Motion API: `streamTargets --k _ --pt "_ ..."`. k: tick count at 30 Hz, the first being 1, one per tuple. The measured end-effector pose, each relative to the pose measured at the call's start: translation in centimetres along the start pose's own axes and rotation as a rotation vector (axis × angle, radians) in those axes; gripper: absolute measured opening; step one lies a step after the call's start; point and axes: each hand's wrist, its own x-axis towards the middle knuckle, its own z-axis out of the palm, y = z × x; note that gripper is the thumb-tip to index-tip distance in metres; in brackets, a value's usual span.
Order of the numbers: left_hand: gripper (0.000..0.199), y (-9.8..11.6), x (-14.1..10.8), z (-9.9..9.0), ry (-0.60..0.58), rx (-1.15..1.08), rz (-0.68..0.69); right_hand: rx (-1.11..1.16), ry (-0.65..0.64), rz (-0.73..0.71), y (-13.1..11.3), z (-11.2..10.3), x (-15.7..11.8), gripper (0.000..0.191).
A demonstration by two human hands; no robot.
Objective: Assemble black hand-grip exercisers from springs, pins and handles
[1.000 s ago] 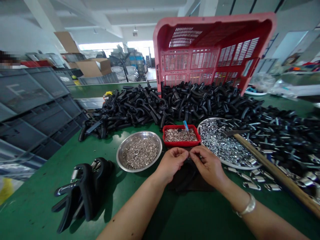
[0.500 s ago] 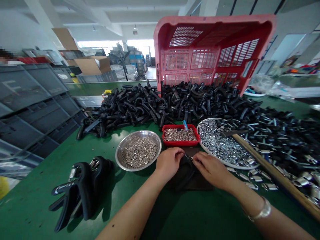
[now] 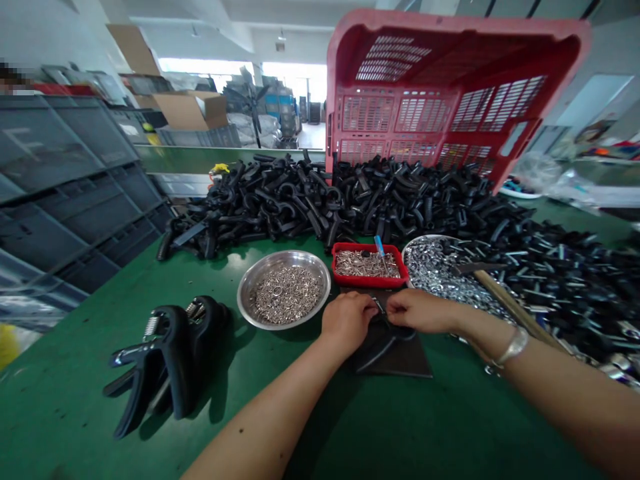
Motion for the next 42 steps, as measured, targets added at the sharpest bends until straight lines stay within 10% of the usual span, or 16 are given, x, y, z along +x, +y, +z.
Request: streamTargets --k 20,31,42 --pt "0.019 -0.5 0.0 0.9 0.116 -0.086 0.038 -0.493 0.411 0.066 -2.7 3.5 -1.8 0.018" --pt "0.018 -0.4 0.2 1.0 0.066 -0.015 0.024 -0.082 0.622 -0.241 1.2 5.9 -1.9 0.018" --pt "0.016 -0.5 0.1 1.2 0.108 -0.025 0.052 -0.326 0.751 -0.18 0.7 7.0 -2.2 0.017"
